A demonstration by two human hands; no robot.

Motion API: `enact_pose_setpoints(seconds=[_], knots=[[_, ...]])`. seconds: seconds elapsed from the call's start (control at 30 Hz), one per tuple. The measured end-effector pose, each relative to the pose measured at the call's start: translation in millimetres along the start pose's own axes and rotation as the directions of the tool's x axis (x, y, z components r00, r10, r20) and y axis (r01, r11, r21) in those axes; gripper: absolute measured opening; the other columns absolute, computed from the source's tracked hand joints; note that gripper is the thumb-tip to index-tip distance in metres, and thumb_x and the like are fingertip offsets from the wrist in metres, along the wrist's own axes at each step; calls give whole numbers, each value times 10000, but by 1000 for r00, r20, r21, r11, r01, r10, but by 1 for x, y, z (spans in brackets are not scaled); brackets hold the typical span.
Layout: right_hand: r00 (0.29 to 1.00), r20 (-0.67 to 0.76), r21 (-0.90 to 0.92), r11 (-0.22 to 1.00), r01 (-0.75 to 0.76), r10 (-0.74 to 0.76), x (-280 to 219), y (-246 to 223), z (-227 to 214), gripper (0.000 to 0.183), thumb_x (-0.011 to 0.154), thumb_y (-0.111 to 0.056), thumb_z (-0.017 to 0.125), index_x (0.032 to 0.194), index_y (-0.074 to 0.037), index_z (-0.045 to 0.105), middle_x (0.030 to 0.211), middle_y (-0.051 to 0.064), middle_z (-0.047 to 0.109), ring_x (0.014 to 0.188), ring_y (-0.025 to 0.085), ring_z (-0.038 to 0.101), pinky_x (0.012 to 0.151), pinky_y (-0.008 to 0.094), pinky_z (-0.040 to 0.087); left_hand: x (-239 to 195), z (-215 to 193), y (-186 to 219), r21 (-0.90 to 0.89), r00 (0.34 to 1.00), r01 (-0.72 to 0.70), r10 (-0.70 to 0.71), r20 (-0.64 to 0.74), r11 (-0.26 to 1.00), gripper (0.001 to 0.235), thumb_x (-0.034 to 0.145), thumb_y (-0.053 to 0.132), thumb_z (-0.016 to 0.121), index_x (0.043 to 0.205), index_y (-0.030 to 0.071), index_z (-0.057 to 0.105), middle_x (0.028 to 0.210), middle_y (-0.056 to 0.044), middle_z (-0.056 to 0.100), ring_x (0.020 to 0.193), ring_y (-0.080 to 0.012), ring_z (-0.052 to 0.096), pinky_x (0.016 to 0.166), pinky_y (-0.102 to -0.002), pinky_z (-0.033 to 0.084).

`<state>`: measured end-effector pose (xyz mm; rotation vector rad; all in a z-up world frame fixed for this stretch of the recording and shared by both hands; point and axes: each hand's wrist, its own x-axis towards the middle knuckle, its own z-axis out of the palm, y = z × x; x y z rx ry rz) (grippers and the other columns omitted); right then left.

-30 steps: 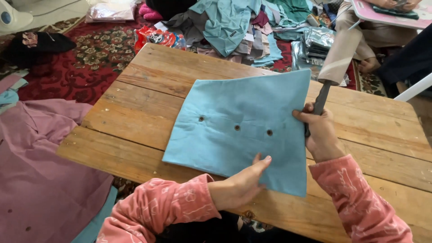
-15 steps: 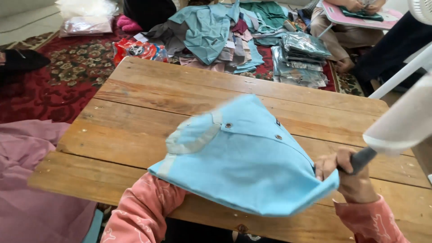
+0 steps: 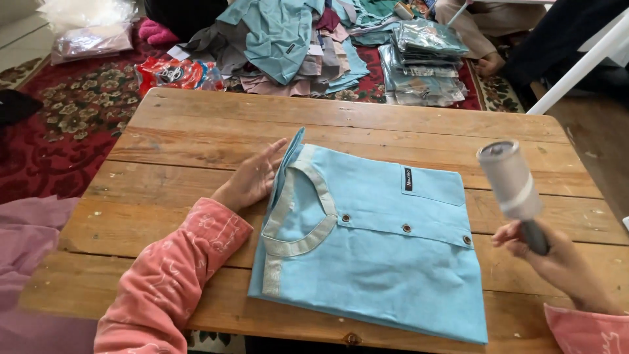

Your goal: The person folds a light blue shirt on a wooden table, using a lint roller to remove lint from the fabric before and during folding. The shirt is folded into a compact rectangle and placed on the table.

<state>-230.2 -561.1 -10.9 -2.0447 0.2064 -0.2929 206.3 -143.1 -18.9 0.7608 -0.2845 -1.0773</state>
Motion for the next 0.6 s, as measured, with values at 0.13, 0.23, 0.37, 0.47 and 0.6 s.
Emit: enact_pose_setpoints(seconds=[0.13,0.23,0.37,0.47,0.6], knots=[[940,-286,-157,959,-237,185,19,-8,9,73,950,-23,706,988,-7,645,914,123,726,748,232,695,807,336,540,-13,23,-1,414,990,2,58,-131,910,793,891,342,677,1586,204,320,1396,-57,603,999,-112,665,710,-228,573],[954,-278,-232,956,-179,111,43,-17,24,96,925,-30,735,974,-35,653,905,77,717,796,190,666,827,322,535,-10,19,-6,414,980,-11,92,-175,910,645,956,314,608,1546,164,393,1164,-25,645,809,-66,633,621,-209,551],[996,-80,-343,939,13,-43,101,-49,66,168,937,-167,721,1104,-151,734,893,-62,704,607,91,453,610,257,399,-7,7,-9,296,981,-48,100,-163,954,597,951,142,612,1522,147,438,1182,-109,699,769,-110,676,626,-228,575],[919,30,-117,911,395,-394,173,-59,133,397,819,-5,791,1202,-35,688,1082,132,743,981,217,669,878,434,558,-4,-9,-25,377,974,-147,201,-108,915,699,891,-11,612,1548,172,462,1428,-106,599,1154,-229,689,915,-369,619],[849,112,-99,844,527,-517,269,-48,211,235,775,9,800,944,-4,637,1154,148,711,1195,335,658,993,466,508,1,-16,-35,390,962,-210,262,-83,897,753,827,-88,621,1530,151,495,1435,-117,604,1168,-250,681,915,-370,619]])
